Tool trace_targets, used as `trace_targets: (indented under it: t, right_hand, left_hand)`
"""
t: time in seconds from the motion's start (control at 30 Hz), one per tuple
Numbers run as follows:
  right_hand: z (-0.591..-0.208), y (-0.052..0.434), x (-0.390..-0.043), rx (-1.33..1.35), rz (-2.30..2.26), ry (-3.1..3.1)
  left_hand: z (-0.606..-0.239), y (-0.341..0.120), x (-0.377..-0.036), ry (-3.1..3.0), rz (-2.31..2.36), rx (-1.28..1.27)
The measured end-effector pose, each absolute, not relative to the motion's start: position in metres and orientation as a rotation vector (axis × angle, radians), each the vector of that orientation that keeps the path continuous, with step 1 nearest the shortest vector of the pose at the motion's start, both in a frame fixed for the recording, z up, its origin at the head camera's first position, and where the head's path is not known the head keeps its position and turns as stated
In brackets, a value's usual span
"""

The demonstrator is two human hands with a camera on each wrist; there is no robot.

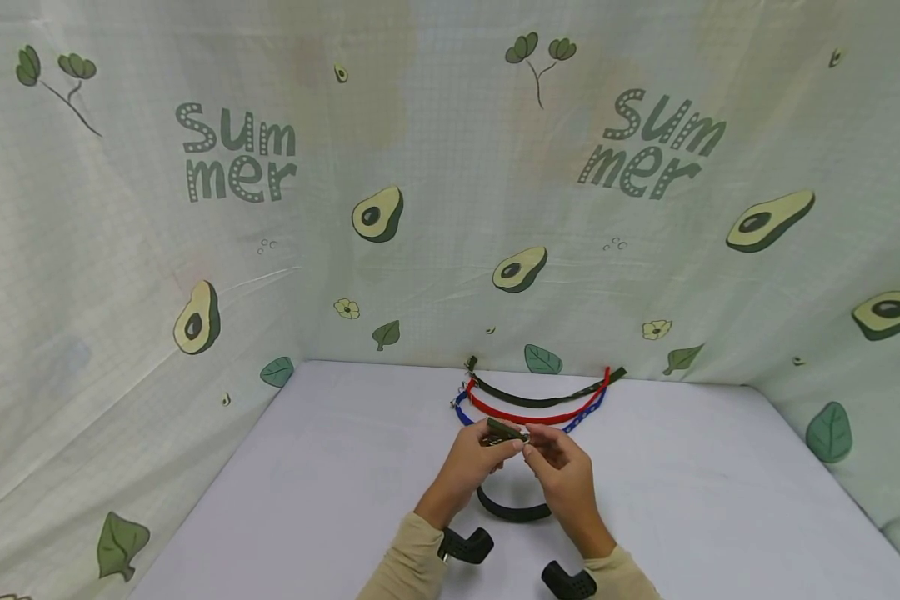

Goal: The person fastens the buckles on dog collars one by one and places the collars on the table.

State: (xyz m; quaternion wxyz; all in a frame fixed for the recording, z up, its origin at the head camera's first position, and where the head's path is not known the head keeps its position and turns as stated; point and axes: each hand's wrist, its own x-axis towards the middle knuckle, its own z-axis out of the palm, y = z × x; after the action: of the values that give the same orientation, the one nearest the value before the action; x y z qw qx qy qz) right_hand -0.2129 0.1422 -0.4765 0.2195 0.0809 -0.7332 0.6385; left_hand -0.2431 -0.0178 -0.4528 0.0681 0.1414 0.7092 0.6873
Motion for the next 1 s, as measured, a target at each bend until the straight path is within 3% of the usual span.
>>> trace_targets:
  t: [0.53,0.77,1.0]
  right_hand:
    - [-0.474,0.143,-0.212,0.329,1.802,-2.027]
    - [-0.443,0.135,-0.193,0.273,1.809,-2.060]
    - [-0.443,0.134,-0.193,0.280,1.804,-2.055]
  left_hand:
    - [-0.454,-0.015,-0.241,2.026,2.173,0.464]
    - [-0.456,-0.016,-0.244,2.005,2.209,0.466]
    - [-0.458,-0.019,-0.247,1.954,2.257,0.479]
